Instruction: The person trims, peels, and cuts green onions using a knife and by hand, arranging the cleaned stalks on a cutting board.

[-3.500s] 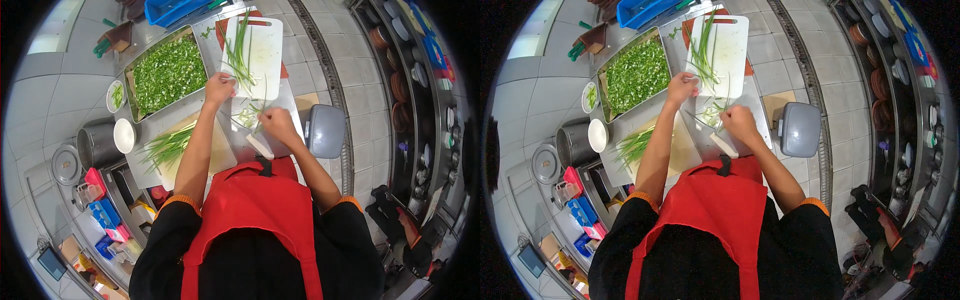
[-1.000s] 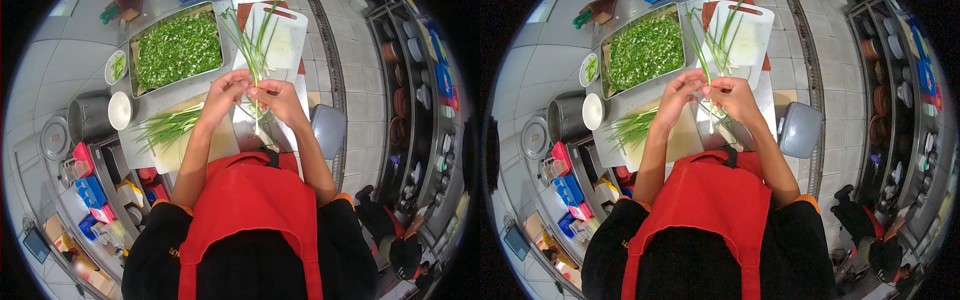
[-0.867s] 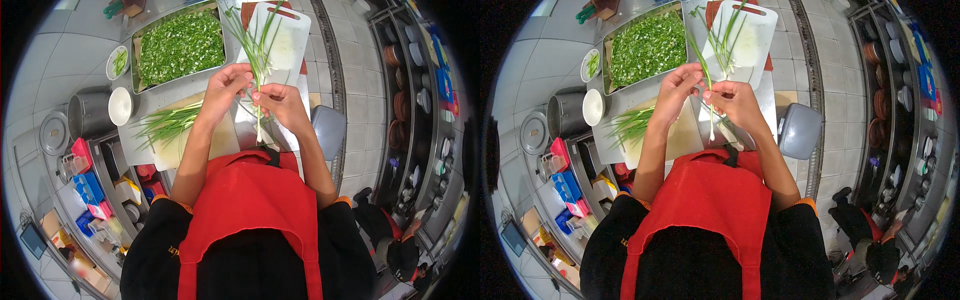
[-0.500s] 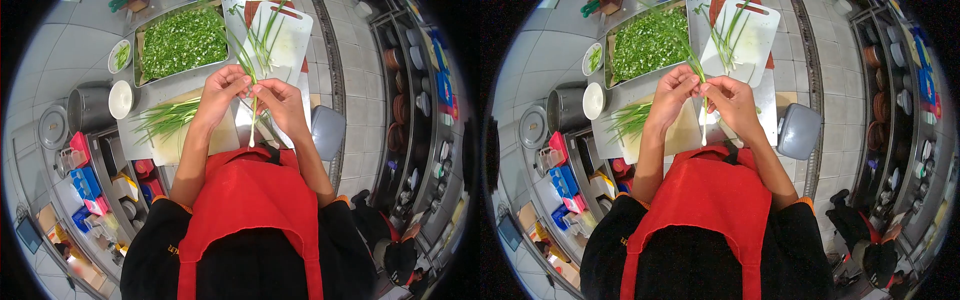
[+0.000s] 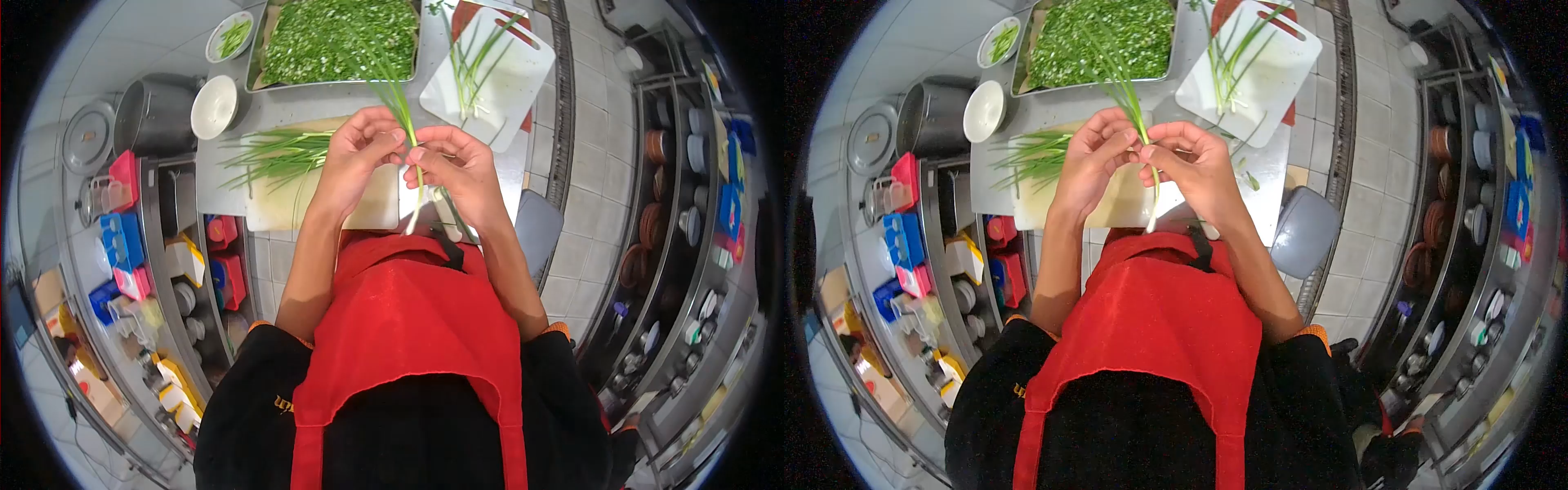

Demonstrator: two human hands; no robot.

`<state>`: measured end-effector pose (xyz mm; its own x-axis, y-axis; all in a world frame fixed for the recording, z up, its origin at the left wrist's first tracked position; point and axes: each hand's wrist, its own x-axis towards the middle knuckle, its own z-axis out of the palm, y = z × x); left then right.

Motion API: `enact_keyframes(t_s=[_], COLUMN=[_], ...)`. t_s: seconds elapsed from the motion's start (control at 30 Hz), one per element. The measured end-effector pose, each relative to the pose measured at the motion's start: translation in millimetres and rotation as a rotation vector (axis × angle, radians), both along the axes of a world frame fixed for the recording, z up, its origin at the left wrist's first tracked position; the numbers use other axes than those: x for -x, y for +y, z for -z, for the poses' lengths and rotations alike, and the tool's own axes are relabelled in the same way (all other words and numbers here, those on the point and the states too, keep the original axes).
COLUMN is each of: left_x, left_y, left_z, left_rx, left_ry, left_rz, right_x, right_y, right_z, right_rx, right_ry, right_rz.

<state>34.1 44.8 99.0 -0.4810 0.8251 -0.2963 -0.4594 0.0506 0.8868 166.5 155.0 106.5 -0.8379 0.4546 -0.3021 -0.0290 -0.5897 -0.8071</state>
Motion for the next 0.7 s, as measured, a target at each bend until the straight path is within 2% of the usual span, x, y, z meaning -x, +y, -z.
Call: enact_keyframes(t_s=[0.03, 0.07, 0.1, 0.13, 0.17, 0.23, 0.43, 0.53, 0.57, 0.63, 0.7], left_x=[-3.2, -5.9, -4.4, 0.0, 2.9, 2.5, 0.8, -4.1, -6.5, -12.4, -21.1], left_y=[-6.1, -12.9, -22.5, -35.6, -46.5, -61.9, -94.7, -119.5, -129.1, -144.2, -153.1], left_z=[-6.9, -10.7, -10.1, -9.0, -9.0, -8.2, 14.3, 38.1, 47.7, 64.5, 78.8], left_rx=[0.036, 0.075, 0.085, 0.034, -0.019, -0.009, -0.016, 0.158, 0.153, 0.347, 0.380], left_ry=[0.055, 0.108, 0.107, 0.030, -0.045, -0.074, -0.144, -0.082, -0.091, -0.198, -0.253], left_rz=[-0.124, -0.246, -0.266, -0.324, -0.382, -0.416, -0.486, -0.515, -0.519, -0.490, -0.507], right_x=[4.2, 7.9, 11.5, 16.3, 20.4, 27.7, 35.8, 40.6, 42.4, 45.9, 45.1], right_y=[-3.0, -7.4, -11.5, -14.8, -16.0, -20.3, -29.9, -40.0, -42.2, -45.7, -51.8], right_z=[1.5, 4.4, 8.0, 12.1, 12.5, 6.3, 18.9, 39.2, 50.8, 78.0, 94.2], right_rx=[0.007, -0.177, -0.361, -0.510, -0.503, -0.701, -0.778, -0.786, -0.786, -0.787, -1.299], right_ry=[0.001, -0.032, -0.063, -0.050, -0.045, -0.026, -0.028, -0.065, -0.087, -0.056, 0.055], right_rz=[-0.020, -0.021, -0.022, -0.022, -0.042, -0.145, -0.443, -0.546, -0.587, -0.614, -0.592])
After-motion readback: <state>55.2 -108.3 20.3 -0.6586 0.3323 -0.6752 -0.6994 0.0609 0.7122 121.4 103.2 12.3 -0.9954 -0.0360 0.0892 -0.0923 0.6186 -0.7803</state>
